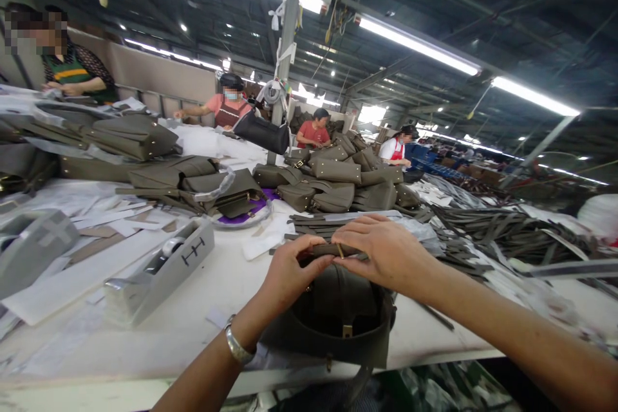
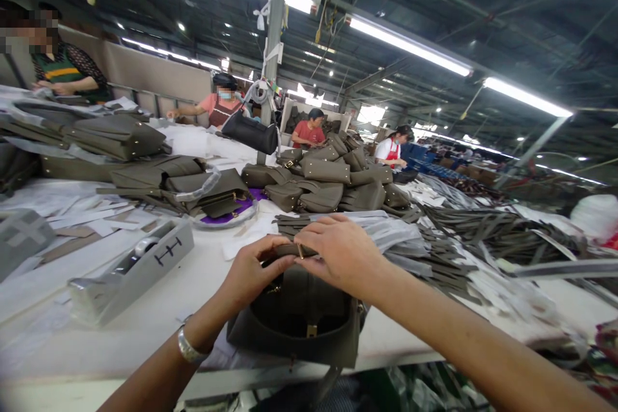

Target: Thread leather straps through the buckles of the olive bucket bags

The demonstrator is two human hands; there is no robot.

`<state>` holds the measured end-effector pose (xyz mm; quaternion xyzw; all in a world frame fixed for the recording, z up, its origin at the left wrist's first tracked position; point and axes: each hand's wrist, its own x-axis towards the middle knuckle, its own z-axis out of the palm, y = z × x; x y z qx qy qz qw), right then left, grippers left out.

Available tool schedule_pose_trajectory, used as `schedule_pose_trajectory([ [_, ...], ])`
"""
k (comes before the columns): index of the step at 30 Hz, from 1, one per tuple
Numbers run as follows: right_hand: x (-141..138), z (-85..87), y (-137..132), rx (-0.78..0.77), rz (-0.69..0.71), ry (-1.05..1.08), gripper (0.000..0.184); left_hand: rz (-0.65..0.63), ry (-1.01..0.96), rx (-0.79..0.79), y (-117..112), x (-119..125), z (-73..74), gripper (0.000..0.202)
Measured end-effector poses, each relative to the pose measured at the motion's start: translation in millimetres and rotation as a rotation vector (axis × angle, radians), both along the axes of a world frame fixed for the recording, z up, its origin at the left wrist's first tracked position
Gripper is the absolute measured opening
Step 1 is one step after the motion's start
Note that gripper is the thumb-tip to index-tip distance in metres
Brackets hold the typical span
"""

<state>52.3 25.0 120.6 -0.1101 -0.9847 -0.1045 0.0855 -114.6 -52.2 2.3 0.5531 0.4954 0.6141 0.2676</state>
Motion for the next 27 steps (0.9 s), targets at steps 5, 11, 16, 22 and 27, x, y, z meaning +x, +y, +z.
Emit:
schedule_pose_trajectory([
  [5,0.1,-3.5,3.0,-0.154,-0.016,0.068,0.022,-0.064,-0.216,0.0,-2.2,-5.2,2.3,0.021],
  [11,-8.7,1.0,5.5,-0.507,-0.006,0.164,0.013,-0.133,-0.253,0.039,-3.3,-3.0,7.7,0.021],
  [16,-7.1,-10.6,15.9,-0.678,-0.069,0.228,0.023,0.039,0.133,0.023,-3.5,0.6,0.6,0.036],
  [22,0.6,-19.5,19.1,-0.83,-0.042,0.206,0.034,0.141,0.193,0.061,-7.1,0.5,-3.1,0.023],
  [27,7.6,-22.4,23.3,-0.862,-0.066,0.158,0.046,0.105,0.198,-0.064,-17.1,-14.4,-12.1,0.023],
])
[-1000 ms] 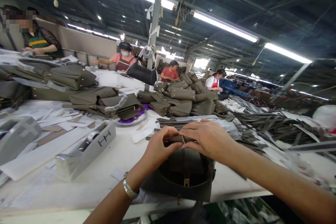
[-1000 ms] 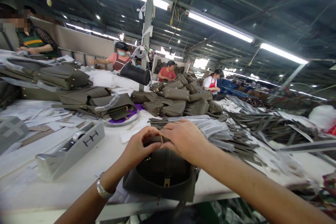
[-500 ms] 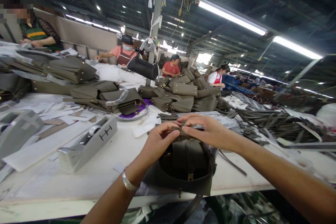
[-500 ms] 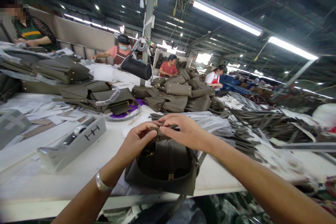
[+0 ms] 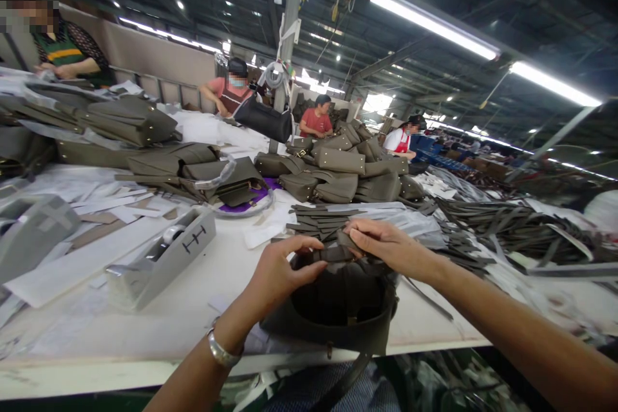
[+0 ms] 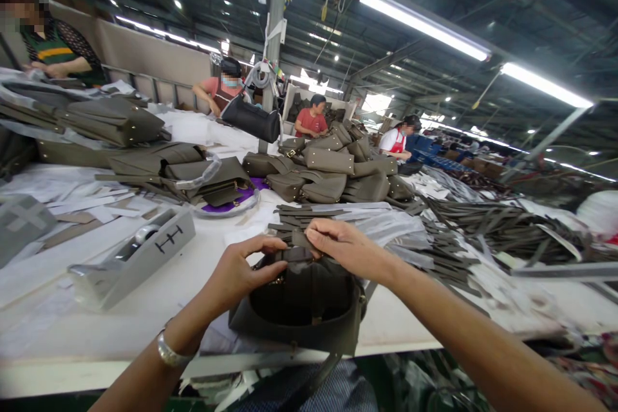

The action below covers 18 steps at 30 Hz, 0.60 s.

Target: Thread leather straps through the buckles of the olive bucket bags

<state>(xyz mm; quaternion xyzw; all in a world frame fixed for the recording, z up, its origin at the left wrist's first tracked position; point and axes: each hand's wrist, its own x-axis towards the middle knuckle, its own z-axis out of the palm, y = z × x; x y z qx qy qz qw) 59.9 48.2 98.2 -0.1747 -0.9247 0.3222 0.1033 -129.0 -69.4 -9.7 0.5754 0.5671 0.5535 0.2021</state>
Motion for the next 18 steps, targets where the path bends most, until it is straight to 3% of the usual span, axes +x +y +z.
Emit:
schedule_pose_trajectory([
  [4,-3.2,-1.1,-1.8,0.044,-0.035,-0.033,0.036,-0.119,-0.112,-0.055,-8.1,-13.1,-8.6,0.029],
  [8,-13.7,0.2,-9.7,0.287,-0.059,-0.072,0.02,-0.209,-0.244,-0.019,-8.3,-14.1,-13.5,0.037],
  [12,-21.9,-7.9,-12.1,0.504,-0.12,-0.11,0.021,-0.105,-0.37,0.029,-2.1,-3.8,-24.4,0.032],
  [18,-30.7,-22.0,-16.8,0.655,-0.114,-0.159,0.019,0.017,-0.347,0.076,2.9,11.6,-40.7,0.031],
])
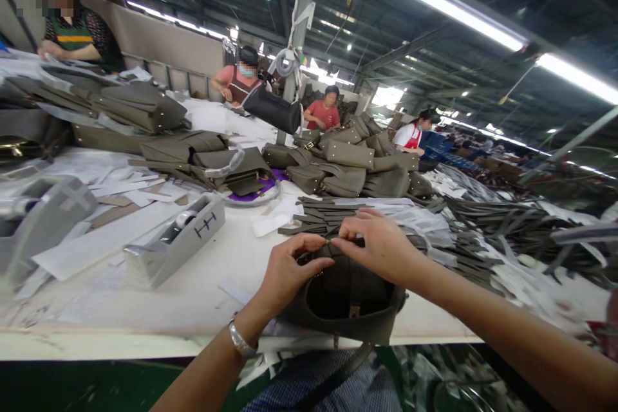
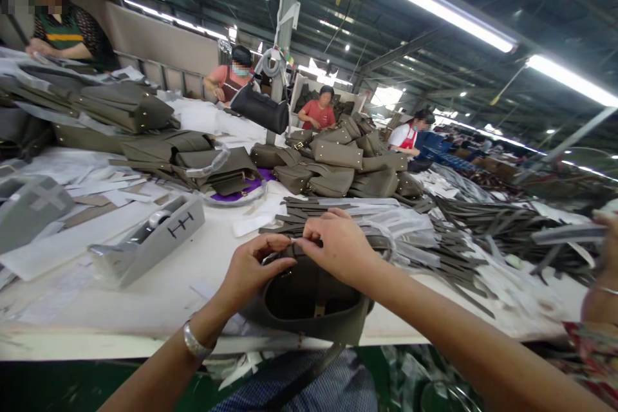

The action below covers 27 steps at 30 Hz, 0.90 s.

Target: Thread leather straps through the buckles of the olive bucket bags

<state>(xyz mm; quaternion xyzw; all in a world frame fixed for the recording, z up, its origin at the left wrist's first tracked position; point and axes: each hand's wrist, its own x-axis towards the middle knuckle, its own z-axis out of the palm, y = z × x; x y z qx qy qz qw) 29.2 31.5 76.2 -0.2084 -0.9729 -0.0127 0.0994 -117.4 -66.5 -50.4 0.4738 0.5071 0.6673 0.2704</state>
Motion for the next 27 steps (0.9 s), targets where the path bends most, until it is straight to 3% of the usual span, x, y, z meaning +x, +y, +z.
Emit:
schedule_pose_trajectory([
  [3,-3.9,5.3,-0.7,0.0,0.061,-0.082,0.02,0.006,0.001,0.0,-1.5,2.5,-1.3,0.029],
  [8,-11.2,14.2,6.0,-0.167,0.2,-0.235,0.022,-0.016,-0.025,-0.002,-6.8,7.1,-2.1,0.031],
  [11,-17.3,7.6,6.4,-0.22,0.153,-0.234,0.023,-0.001,-0.043,0.003,-8.1,10.1,-2.2,0.027],
  [15,-18.6,-2.1,4.1,-0.193,0.081,-0.133,0.011,0.034,-0.077,0.012,-7.3,7.7,0.2,0.026],
  [18,-12.9,1.2,4.4,-0.109,0.094,-0.126,0.006,0.029,-0.095,0.021,-5.9,4.0,2.2,0.028],
  [21,-9.9,7.0,3.5,-0.089,0.094,-0.14,0.01,0.015,-0.092,0.013,-3.6,6.4,2.0,0.029],
  [25,-12.3,6.9,-2.1,-0.194,0.171,-0.118,0.016,-0.011,-0.101,0.036,-2.1,13.1,-0.1,0.03],
  [27,-10.1,5.9,-5.0,-0.129,0.205,-0.078,0.017,-0.03,-0.11,0.041,-3.2,10.8,0.5,0.03],
])
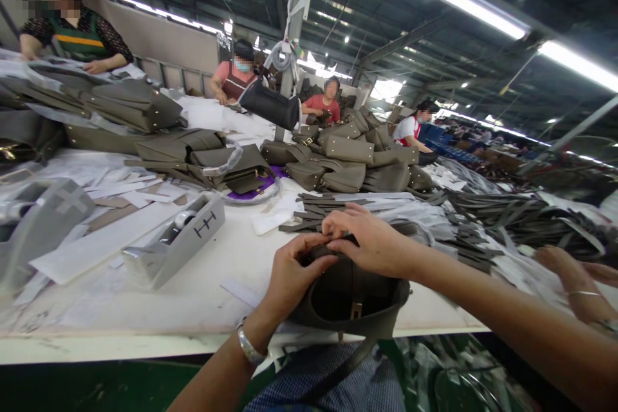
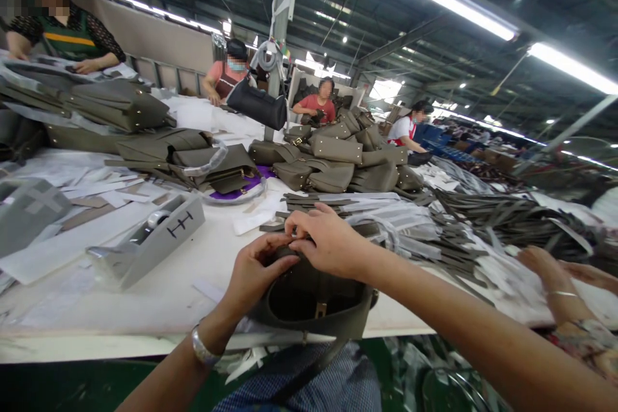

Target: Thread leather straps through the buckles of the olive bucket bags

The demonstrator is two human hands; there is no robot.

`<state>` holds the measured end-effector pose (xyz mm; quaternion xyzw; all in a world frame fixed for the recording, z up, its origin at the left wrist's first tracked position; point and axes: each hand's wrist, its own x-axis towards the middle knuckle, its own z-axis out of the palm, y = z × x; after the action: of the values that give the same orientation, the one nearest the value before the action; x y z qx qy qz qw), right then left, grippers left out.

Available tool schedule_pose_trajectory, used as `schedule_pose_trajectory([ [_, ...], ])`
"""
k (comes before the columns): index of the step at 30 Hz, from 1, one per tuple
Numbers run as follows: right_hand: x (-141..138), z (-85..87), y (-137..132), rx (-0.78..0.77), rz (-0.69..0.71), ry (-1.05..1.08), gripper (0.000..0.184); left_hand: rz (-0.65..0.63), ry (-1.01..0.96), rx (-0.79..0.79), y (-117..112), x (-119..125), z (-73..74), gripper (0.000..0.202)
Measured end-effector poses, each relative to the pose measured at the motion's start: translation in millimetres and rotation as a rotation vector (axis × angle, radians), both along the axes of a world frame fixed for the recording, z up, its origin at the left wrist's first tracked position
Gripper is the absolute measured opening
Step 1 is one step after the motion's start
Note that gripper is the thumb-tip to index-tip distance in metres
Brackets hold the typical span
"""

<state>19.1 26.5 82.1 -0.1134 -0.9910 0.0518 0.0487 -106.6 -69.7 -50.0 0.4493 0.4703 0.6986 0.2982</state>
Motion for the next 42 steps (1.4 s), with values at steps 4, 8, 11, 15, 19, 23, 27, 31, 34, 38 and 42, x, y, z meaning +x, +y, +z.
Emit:
schedule_pose_trajectory([
  [4,14.7,0.1,-2.5,0.311,0.008,0.066,0.051,-0.003,0.023,-0.025,-4.0,-13.6,4.8,0.026],
  [8,26.1,-0.2,1.0,0.438,-0.083,-0.067,0.044,0.133,0.135,-0.019,-8.3,-18.1,10.9,0.024],
  [11,27.6,2.0,3.2,0.439,-0.072,-0.092,0.025,0.183,0.167,-0.037,-12.1,-15.0,14.5,0.032],
  [15,26.5,10.4,2.1,0.423,-0.045,-0.023,0.022,0.164,0.007,-0.082,-19.6,-14.3,16.6,0.039],
  [19,26.2,17.8,1.7,0.37,-0.017,-0.004,0.023,0.123,-0.124,-0.158,-33.4,-25.9,14.8,0.042],
  [23,25.2,21.3,5.3,0.353,-0.008,0.013,0.02,0.211,-0.069,-0.234,-56.7,-54.1,4.6,0.046],
  [27,22.2,24.4,9.7,0.377,0.001,-0.008,0.018,0.332,-0.032,-0.363,-91.0,-96.4,-16.0,0.056],
  [31,18.6,26.3,12.0,0.423,0.006,-0.022,0.015,0.416,0.065,-0.507,-116.7,-130.2,-32.4,0.06],
  [34,14.3,29.0,8.4,0.479,0.03,0.031,0.013,0.432,0.354,-0.604,-107.0,-125.1,-22.9,0.052],
  [38,13.7,33.3,-3.6,0.512,0.053,0.198,0.014,0.302,0.579,-0.324,-57.1,-75.6,27.9,0.044],
  [42,42.8,24.8,-17.3,0.445,0.088,0.431,0.03,-0.169,0.516,-0.059,-11.1,-25.4,82.6,0.039],
])
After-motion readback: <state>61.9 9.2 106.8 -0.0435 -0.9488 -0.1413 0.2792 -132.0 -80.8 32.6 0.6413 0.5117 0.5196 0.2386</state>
